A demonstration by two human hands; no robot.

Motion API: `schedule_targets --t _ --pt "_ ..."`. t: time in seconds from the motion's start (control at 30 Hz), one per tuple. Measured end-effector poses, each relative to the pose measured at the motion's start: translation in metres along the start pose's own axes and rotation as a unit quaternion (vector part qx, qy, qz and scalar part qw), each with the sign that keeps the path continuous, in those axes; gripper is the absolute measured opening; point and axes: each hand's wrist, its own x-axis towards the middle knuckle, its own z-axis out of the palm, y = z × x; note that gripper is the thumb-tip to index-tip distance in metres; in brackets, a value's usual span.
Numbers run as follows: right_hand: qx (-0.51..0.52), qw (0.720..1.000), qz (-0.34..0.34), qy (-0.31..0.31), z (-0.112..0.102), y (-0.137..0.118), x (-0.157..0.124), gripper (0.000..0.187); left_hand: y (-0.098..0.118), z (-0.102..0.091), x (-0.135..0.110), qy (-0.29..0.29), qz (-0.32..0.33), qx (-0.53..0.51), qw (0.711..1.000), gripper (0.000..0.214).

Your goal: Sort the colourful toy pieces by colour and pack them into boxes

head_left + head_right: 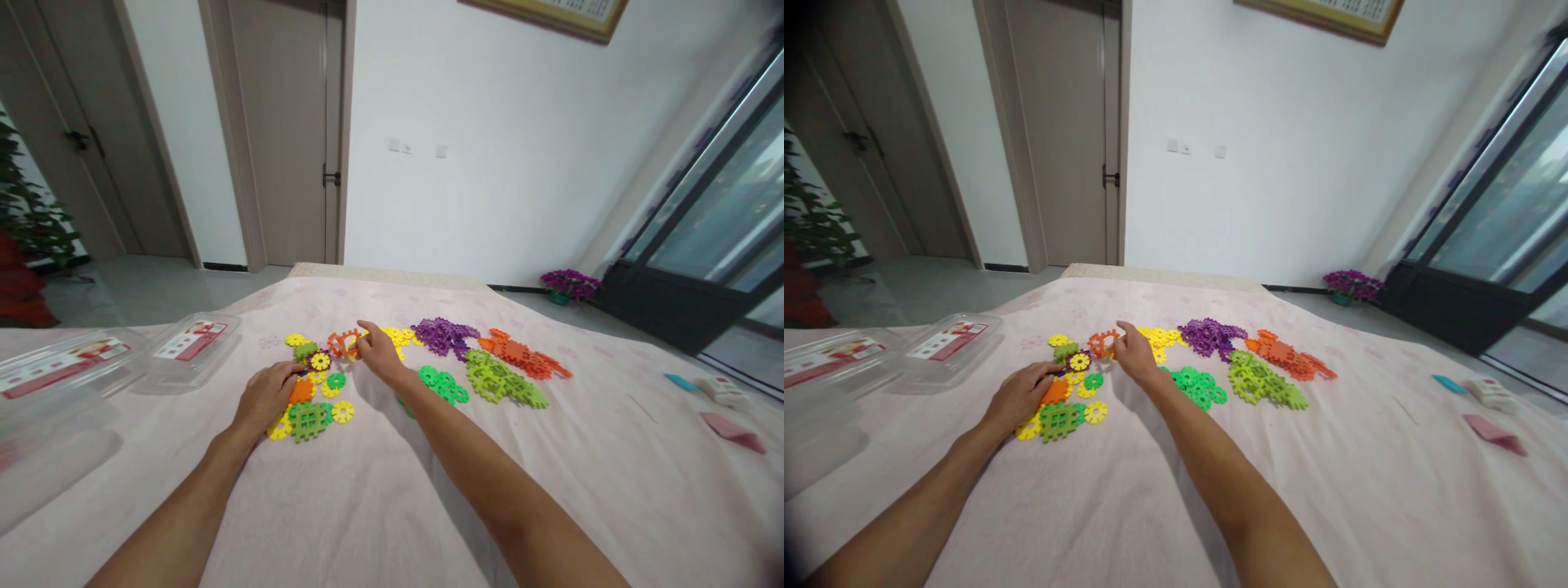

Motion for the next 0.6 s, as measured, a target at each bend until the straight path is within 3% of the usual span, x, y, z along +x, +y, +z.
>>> schedule_targets --t 0.13,0.23,0.33,0.43,0.53,0.6 --pt "0.189 0.978 0.084 -0.032 -0.007 -0.006 -0.001 0.046 0.0 0.0 0.0 -0.002 -0.002 0.0 1.0 0.04" --pt "0.198 0.977 0.082 -0.024 -0.017 0.0 -0.005 0.035 0.0 0.0 0.0 -0.001 -0.002 -0.001 1.0 0.041" --pt "0.179 0.979 0.09 0.023 -0.035 0.016 -0.009 0.026 -0.001 0.001 0.0 -0.003 -0.003 0.004 1.0 0.042" --pt "0.144 0.979 0.115 0.091 -0.071 0.04 -0.011 0.027 -0.003 0.003 0.001 -0.008 -0.002 0.007 1.0 0.043" --pt "0.073 0.974 0.129 0.171 -0.125 0.067 -0.014 0.028 -0.004 0.004 0.002 -0.013 -0.004 0.007 1.0 0.044" --pt "0.006 0.955 0.162 0.247 -0.165 0.084 -0.02 0.032 -0.005 0.004 0.002 -0.016 -0.005 0.008 1.0 0.045"
